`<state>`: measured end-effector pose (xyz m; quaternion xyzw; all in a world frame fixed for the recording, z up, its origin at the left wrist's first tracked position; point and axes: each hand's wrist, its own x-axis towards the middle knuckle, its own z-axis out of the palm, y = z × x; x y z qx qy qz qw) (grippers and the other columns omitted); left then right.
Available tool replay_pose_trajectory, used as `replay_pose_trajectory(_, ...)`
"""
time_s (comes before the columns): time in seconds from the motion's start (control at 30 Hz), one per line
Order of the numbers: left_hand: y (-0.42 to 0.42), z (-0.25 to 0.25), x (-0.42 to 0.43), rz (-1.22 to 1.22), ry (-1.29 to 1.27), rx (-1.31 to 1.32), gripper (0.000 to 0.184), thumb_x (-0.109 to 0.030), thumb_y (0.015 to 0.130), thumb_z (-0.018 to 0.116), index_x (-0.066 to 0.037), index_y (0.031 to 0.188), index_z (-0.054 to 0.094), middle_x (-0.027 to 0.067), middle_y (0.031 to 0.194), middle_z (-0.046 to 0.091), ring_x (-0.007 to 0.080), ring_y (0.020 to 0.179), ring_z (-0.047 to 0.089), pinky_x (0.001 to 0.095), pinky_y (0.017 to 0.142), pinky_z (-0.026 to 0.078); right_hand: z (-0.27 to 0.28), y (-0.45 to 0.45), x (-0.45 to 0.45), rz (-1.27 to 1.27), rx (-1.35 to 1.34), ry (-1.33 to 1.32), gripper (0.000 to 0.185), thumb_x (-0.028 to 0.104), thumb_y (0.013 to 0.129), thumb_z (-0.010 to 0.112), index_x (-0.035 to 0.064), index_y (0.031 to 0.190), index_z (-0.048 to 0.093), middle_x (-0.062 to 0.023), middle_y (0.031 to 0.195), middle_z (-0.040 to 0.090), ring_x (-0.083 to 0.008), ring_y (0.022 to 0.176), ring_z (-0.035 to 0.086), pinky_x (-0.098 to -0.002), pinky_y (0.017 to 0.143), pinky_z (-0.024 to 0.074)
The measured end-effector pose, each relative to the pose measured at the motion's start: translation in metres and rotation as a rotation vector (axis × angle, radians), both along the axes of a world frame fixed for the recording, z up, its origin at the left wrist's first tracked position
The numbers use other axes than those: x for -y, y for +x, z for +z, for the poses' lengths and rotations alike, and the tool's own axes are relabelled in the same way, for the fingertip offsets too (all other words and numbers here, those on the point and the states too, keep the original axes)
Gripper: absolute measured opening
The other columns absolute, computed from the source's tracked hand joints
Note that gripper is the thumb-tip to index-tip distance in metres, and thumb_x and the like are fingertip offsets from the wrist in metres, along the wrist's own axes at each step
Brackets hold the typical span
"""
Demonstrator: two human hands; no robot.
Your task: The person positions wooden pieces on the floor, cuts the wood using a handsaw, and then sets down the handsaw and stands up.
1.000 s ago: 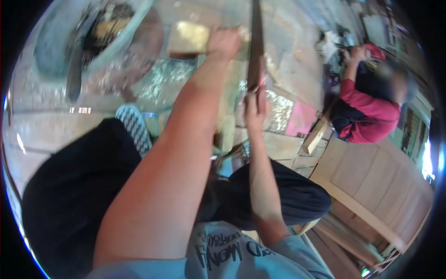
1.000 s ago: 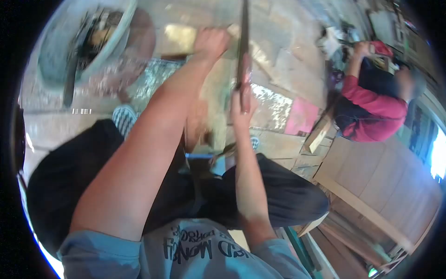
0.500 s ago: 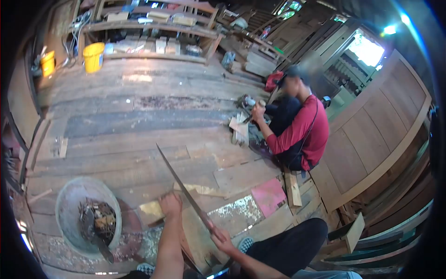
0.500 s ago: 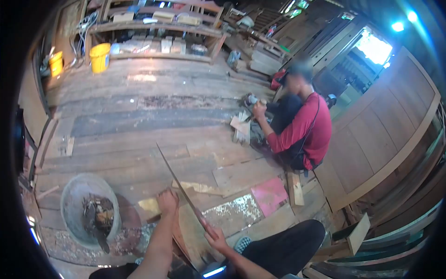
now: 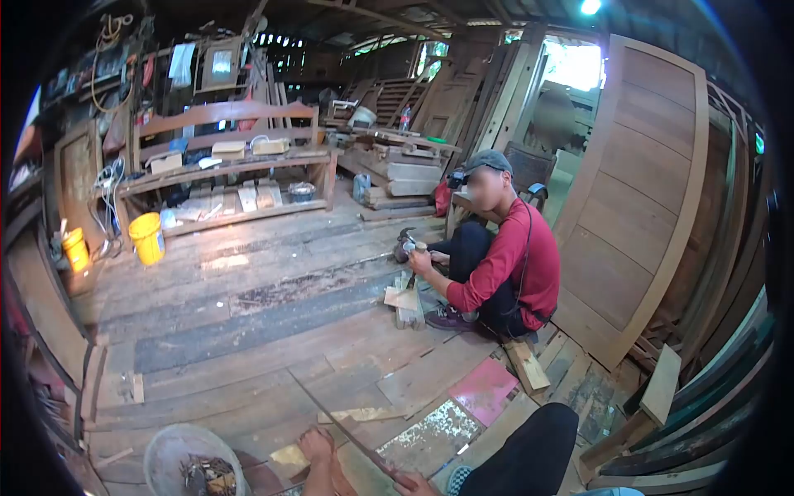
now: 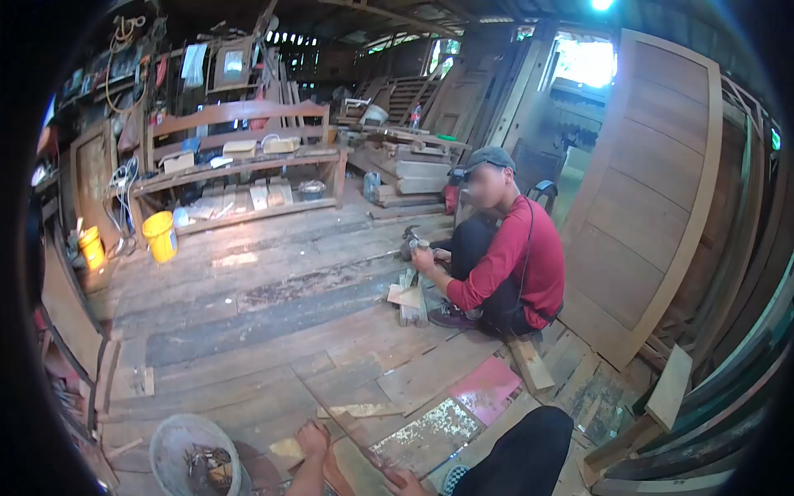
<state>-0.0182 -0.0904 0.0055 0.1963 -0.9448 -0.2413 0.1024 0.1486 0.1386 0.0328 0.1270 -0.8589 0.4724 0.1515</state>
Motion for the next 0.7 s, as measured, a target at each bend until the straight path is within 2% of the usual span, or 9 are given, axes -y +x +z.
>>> replay_pose_trajectory(0.1, 0.001, 0.000, -0.002, -0.019, -0.007, 0.032, 0.030, -0.026, 0.083, 0.049, -0.002, 0.090, 0.066, 0.0188, 0.086, 0.068, 0.0334, 0.086, 0.064, 0.0438, 0.085, 0.043, 0.002, -0.038, 0.010, 0.247, 0.235, -0.057, 0.031, 0.019, 0.081, 0.064, -0.0001, 0.105, 0.061, -0.0186, 0.083, 0.063, -0.0215, 0.081, 0.062, -0.0350, 0.076, 0.0471)
replay_pose_trajectory(0.17, 0.003, 0.003, -0.001, -0.008, -0.005, 0.027, 0.032, -0.028, 0.084, 0.048, -0.002, 0.092, 0.065, 0.0201, 0.087, 0.067, 0.0337, 0.087, 0.064, 0.0435, 0.087, 0.042, -0.005, -0.072, 0.031, 0.261, 0.068, -0.144, 0.030, 0.021, 0.081, 0.065, -0.0004, 0.102, 0.060, -0.0164, 0.078, 0.062, -0.0202, 0.074, 0.061, -0.0354, 0.070, 0.0475)
replay_pose_trajectory(0.23, 0.005, 0.002, 0.001, 0.005, -0.033, 0.049, 0.033, -0.028, 0.084, 0.048, -0.001, 0.094, 0.065, 0.0206, 0.087, 0.067, 0.0339, 0.087, 0.065, 0.0436, 0.086, 0.043, 0.005, -0.098, 0.048, 0.245, 0.369, -0.017, 0.032, 0.014, 0.082, 0.064, -0.0005, 0.110, 0.061, -0.0126, 0.080, 0.063, -0.0149, 0.072, 0.058, -0.0308, 0.069, 0.0480)
replay_pose_trajectory(0.3, 0.001, 0.005, -0.001, 0.001, -0.049, 0.074, 0.034, -0.028, 0.084, 0.047, -0.001, 0.095, 0.064, 0.0211, 0.088, 0.067, 0.0341, 0.087, 0.065, 0.0437, 0.085, 0.044, 0.005, -0.089, 0.048, 0.240, 0.334, -0.053, 0.031, 0.015, 0.081, 0.066, -0.0014, 0.106, 0.060, -0.0110, 0.077, 0.062, -0.0117, 0.071, 0.055, -0.0298, 0.067, 0.0472)
replay_pose_trajectory(0.37, 0.004, 0.005, -0.001, -0.014, -0.024, 0.023, 0.034, -0.029, 0.084, 0.048, -0.001, 0.090, 0.067, 0.0199, 0.087, 0.068, 0.0329, 0.085, 0.066, 0.0436, 0.081, 0.048, 0.010, -0.051, 0.030, 0.226, 0.082, -0.144, 0.023, 0.019, 0.079, 0.066, -0.0015, 0.083, 0.058, -0.0126, 0.060, 0.053, -0.0173, 0.054, 0.049, -0.0352, 0.055, 0.0431)
replay_pose_trajectory(0.43, 0.009, 0.009, 0.000, -0.118, 0.068, 0.087, 0.029, -0.029, 0.083, 0.053, -0.005, 0.080, 0.070, 0.0183, 0.080, 0.068, 0.0344, 0.076, 0.066, 0.0452, 0.070, 0.051, -0.002, -0.012, 0.011, 0.047, -0.146, 0.004, 0.014, 0.016, 0.087, 0.061, 0.0019, 0.089, 0.062, -0.0084, 0.078, 0.058, -0.0182, 0.067, 0.051, -0.0332, 0.062, 0.0430)
replay_pose_trajectory(0.5, 0.006, 0.015, -0.002, -0.168, 0.036, 0.132, 0.024, -0.025, 0.078, 0.056, -0.006, 0.080, 0.071, 0.0180, 0.079, 0.068, 0.0325, 0.073, 0.067, 0.0448, 0.066, 0.052, -0.044, -0.030, -0.006, 0.224, -0.077, -0.031, 0.015, 0.016, 0.087, 0.060, 0.0009, 0.087, 0.061, -0.0074, 0.075, 0.056, -0.0176, 0.066, 0.049, -0.0342, 0.060, 0.0416)
replay_pose_trajectory(0.53, 0.006, 0.008, -0.004, -0.071, 0.198, 0.075, 0.023, -0.023, 0.077, 0.056, -0.006, 0.080, 0.070, 0.0174, 0.082, 0.068, 0.0320, 0.075, 0.067, 0.0429, 0.069, 0.052, -0.056, -0.048, -0.004, 0.145, -0.030, -0.108, 0.017, 0.016, 0.087, 0.060, 0.0000, 0.085, 0.059, -0.0061, 0.070, 0.053, -0.0173, 0.063, 0.048, -0.0356, 0.057, 0.0404)
replay_pose_trajectory(0.7, 0.008, 0.003, 0.000, -0.030, 0.074, -0.006, 0.031, -0.028, 0.084, 0.048, -0.006, 0.086, 0.070, 0.0190, 0.087, 0.068, 0.0317, 0.087, 0.066, 0.0431, 0.082, 0.048, -0.036, -0.097, 0.037, 0.328, 0.058, -0.063, 0.017, 0.016, 0.087, 0.060, 0.0007, 0.082, 0.056, -0.0048, 0.065, 0.048, -0.0175, 0.060, 0.045, -0.0355, 0.055, 0.0388)
